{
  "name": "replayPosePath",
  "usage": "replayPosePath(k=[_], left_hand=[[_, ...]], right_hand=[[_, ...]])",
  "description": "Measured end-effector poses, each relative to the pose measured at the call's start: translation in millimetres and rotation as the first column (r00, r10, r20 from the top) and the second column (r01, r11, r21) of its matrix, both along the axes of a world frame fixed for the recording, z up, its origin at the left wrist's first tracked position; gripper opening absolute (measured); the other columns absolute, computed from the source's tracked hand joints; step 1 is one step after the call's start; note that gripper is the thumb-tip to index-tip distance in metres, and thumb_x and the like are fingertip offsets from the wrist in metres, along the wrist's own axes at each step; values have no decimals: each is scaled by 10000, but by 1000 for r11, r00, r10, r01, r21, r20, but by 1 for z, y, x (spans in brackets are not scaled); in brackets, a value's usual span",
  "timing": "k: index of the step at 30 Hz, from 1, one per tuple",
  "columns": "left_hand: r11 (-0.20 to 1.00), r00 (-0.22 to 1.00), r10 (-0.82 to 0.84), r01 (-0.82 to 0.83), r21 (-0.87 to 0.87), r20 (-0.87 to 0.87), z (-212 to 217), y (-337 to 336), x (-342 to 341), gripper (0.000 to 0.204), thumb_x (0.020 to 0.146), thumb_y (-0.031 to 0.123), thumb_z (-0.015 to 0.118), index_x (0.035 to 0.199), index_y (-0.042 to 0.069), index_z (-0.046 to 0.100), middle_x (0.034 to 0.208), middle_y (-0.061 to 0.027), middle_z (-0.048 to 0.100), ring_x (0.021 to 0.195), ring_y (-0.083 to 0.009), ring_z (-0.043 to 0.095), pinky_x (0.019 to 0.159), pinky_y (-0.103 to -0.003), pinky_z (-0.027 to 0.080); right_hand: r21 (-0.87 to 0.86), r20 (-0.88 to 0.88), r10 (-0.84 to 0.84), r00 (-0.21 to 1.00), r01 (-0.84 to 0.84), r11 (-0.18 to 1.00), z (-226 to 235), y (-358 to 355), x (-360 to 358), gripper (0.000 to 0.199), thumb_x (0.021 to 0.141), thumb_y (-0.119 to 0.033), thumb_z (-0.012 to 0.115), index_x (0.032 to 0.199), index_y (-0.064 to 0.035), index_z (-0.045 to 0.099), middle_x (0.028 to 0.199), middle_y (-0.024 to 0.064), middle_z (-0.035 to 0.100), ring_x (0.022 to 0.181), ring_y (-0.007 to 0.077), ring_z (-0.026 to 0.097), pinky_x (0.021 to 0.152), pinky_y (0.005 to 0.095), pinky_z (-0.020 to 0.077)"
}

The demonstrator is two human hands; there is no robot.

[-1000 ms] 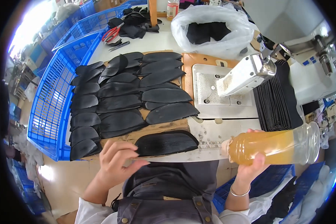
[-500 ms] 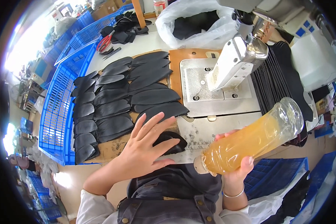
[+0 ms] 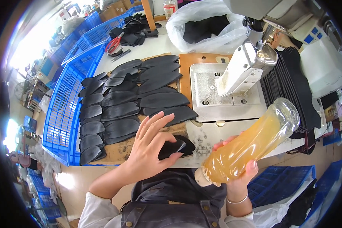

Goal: Applying adhesive to black shoe components using a bottle with a brush applicator.

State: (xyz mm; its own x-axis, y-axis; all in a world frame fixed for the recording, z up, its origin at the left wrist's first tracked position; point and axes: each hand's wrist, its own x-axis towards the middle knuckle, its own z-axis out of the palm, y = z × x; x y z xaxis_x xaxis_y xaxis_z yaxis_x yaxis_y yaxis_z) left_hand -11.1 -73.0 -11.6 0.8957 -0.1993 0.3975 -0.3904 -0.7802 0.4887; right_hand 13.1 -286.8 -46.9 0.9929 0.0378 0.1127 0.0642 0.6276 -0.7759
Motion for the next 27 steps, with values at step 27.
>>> replayPosePath(k=[27], left_hand=[[919, 925, 368, -378, 116, 93, -13, 107, 6, 128, 718, 126, 675, 751, 57, 572, 1262, -159, 491, 1273, -360, 355, 1066, -506, 247]], right_hand=[[1, -84, 195, 977, -196, 981, 14, 27, -10, 696, 830, -591, 479, 1238, -34, 397, 903, 134, 542, 780, 268, 625, 711, 415, 559]])
